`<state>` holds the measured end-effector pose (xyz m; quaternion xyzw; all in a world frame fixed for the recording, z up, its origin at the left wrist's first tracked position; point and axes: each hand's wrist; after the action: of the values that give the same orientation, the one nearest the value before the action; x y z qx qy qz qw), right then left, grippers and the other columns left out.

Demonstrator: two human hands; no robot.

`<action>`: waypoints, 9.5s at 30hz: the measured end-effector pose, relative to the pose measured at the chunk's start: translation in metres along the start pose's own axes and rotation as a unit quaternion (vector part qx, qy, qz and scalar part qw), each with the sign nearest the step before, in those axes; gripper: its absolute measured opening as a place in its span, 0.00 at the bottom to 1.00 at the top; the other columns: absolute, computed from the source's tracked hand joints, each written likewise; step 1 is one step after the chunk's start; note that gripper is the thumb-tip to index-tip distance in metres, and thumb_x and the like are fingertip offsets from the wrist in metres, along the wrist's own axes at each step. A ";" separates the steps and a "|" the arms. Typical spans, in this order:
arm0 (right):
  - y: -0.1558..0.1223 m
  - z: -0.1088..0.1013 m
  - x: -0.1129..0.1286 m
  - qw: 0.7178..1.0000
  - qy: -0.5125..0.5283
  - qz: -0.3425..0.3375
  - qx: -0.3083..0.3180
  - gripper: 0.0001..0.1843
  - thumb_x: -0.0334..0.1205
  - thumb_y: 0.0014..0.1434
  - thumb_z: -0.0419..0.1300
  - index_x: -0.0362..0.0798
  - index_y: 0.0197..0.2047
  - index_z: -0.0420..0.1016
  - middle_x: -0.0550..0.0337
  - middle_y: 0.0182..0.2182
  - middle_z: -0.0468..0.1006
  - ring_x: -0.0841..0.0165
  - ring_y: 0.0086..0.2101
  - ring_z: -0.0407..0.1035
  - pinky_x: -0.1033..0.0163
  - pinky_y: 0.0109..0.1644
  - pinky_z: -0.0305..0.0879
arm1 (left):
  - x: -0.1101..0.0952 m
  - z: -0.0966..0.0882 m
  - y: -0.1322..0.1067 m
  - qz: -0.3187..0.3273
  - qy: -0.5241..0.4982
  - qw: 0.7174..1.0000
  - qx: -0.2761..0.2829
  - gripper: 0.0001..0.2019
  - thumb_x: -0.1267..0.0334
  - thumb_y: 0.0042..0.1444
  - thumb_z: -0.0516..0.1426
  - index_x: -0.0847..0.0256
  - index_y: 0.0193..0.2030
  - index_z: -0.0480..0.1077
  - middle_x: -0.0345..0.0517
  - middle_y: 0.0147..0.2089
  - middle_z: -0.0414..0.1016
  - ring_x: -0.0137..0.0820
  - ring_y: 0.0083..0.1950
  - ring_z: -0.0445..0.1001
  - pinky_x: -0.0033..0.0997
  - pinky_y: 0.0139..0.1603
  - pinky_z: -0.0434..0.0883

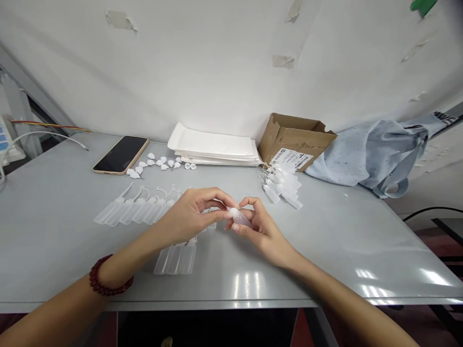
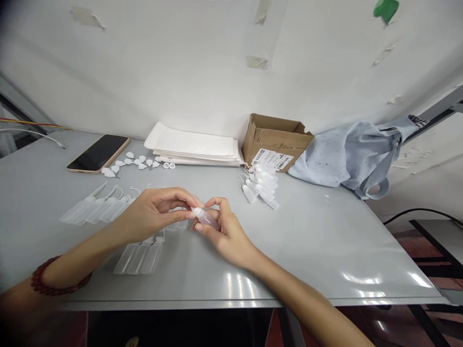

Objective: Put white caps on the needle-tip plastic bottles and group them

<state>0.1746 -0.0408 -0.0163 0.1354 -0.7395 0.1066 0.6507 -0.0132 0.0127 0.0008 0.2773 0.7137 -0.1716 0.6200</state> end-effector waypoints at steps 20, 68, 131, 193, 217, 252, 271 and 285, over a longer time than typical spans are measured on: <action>-0.003 0.000 -0.008 0.938 -0.315 -0.136 -0.050 0.10 0.32 0.63 0.50 0.46 0.48 0.62 0.57 0.33 0.75 0.69 0.30 0.68 0.65 0.33 0.65 | -0.005 0.004 0.003 -0.119 -0.006 0.993 -0.017 0.09 0.57 0.51 0.63 0.60 0.35 0.76 0.41 0.29 0.77 0.29 0.33 0.74 0.26 0.34 0.71; -0.005 -0.003 -0.001 0.977 -0.207 -0.009 0.041 0.22 0.37 0.63 0.51 0.48 0.57 0.47 0.59 0.33 0.75 0.71 0.27 0.65 0.64 0.34 0.60 | -0.009 0.000 -0.001 -0.077 0.145 0.983 0.086 0.14 0.55 0.60 0.53 0.61 0.33 0.74 0.38 0.27 0.72 0.25 0.27 0.69 0.22 0.26 0.63; 0.017 -0.090 -0.006 0.915 -0.324 -0.001 -0.241 0.20 0.49 0.62 0.50 0.47 0.51 0.53 0.66 0.24 0.63 0.71 0.21 0.56 0.65 0.28 0.53 | -0.001 -0.021 0.001 0.016 0.277 0.935 -0.221 0.12 0.58 0.58 0.54 0.62 0.42 0.73 0.45 0.37 0.78 0.31 0.34 0.75 0.28 0.36 0.71; 0.046 -0.001 -0.010 0.899 -0.422 -0.077 0.088 0.38 0.59 0.47 0.65 0.47 0.55 0.63 0.50 0.43 0.70 0.60 0.41 0.68 0.52 0.44 0.68 | 0.025 -0.088 0.013 -0.080 0.416 0.862 -0.277 0.18 0.57 0.51 0.53 0.65 0.43 0.76 0.51 0.38 0.78 0.38 0.38 0.75 0.34 0.43 0.69; 0.025 0.002 -0.011 0.988 -0.146 -0.055 0.001 0.29 0.21 0.47 0.46 0.53 0.50 0.48 0.63 0.35 0.67 0.72 0.32 0.65 0.65 0.34 0.61 | 0.014 -0.001 0.010 -0.090 -0.191 0.968 -0.139 0.07 0.60 0.49 0.63 0.60 0.34 0.76 0.44 0.39 0.77 0.31 0.42 0.73 0.34 0.49 0.67; 0.022 0.006 -0.015 0.948 -0.296 -0.091 -0.077 0.24 0.24 0.47 0.46 0.50 0.48 0.49 0.55 0.36 0.71 0.66 0.32 0.68 0.61 0.34 0.63 | 0.002 0.010 0.004 -0.039 -0.033 0.985 -0.165 0.05 0.59 0.50 0.62 0.58 0.31 0.75 0.42 0.31 0.77 0.33 0.35 0.75 0.31 0.38 0.72; 0.021 0.007 0.004 0.984 -0.178 -0.012 -0.028 0.08 0.37 0.59 0.49 0.48 0.43 0.60 0.63 0.28 0.67 0.71 0.28 0.60 0.64 0.33 0.57 | -0.002 -0.005 0.001 -0.020 0.025 0.999 -0.043 0.09 0.60 0.55 0.59 0.61 0.41 0.73 0.43 0.42 0.76 0.31 0.44 0.74 0.30 0.47 0.71; 0.024 0.004 -0.014 0.841 -0.470 -0.252 -0.096 0.09 0.30 0.62 0.47 0.44 0.47 0.58 0.49 0.35 0.71 0.63 0.33 0.67 0.60 0.33 0.67 | -0.006 0.000 0.002 -0.025 0.200 0.979 -0.016 0.10 0.60 0.56 0.56 0.63 0.28 0.72 0.38 0.26 0.71 0.25 0.28 0.67 0.23 0.28 0.63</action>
<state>0.1647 -0.0188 -0.0298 0.2876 -0.9036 -0.2088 0.2392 -0.0120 0.0130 0.0069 0.2779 0.8329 -0.1165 0.4643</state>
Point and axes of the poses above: each hand's wrist, its own y-axis towards the middle knuckle, its own z-axis out of the palm, x = y × z
